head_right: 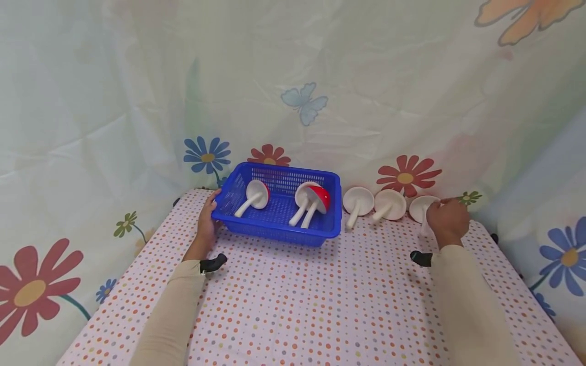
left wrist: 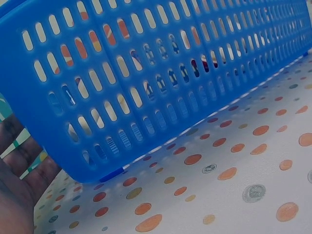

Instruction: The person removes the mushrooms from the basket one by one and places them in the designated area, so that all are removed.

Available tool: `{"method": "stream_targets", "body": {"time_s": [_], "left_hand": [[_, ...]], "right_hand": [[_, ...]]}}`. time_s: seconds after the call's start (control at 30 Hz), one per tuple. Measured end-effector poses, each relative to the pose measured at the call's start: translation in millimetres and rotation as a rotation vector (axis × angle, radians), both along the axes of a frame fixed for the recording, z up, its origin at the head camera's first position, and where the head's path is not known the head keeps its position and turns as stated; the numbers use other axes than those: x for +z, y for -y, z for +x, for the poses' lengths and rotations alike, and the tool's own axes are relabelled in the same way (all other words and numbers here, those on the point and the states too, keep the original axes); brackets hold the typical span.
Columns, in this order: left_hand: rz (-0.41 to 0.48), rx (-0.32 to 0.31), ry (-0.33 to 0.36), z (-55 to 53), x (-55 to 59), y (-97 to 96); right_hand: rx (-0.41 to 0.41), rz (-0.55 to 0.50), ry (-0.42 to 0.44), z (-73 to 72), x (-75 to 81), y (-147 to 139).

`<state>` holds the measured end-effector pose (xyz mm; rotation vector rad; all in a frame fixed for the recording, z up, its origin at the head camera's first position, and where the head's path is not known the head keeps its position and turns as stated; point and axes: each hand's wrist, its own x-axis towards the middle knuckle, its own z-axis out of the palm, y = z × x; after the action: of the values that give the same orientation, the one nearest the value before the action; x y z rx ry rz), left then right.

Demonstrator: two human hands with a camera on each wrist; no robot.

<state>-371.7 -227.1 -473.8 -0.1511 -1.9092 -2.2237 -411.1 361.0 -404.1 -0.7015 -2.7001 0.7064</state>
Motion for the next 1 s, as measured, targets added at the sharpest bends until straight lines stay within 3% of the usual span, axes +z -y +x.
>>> {"method": "stream_targets", "body": {"time_s": [0.13, 0.3, 0.4, 0.5, 0.7, 0.83, 1.0], "left_hand": [[-0.008, -0.008, 0.001, 8.1, 10.7, -0.5], [-0.007, -0.004, 0.017, 10.8, 12.9, 0.4], [-0.002, -0.003, 0.020, 10.8, 12.5, 1.7], [0.004, -0.006, 0.017, 10.1, 11.9, 3.2], [-0.004, 0.004, 0.029, 11.0, 11.4, 4.4], [-0.016, 0.001, 0.026, 11.5, 11.3, 2.5], [-0.017, -0.002, 0.020, -3.9, -2.7, 1.3]], "right_hand": [[0.091, -0.167, -0.183, -11.4, 21.9, 33.5], [0.303, -0.438, -0.257, -14.1, 54.5, 87.1], [0.439, -0.578, -0.228, -13.5, 70.4, 120.3], [0.529, -0.618, -0.171, -15.2, 79.6, 153.9], [0.675, -0.716, -0.059, -22.7, 78.0, 212.4], [0.721, -0.859, -0.022, -27.1, 76.8, 246.0], [0.698, -1.009, 0.033, -35.5, 76.9, 279.9]]}}
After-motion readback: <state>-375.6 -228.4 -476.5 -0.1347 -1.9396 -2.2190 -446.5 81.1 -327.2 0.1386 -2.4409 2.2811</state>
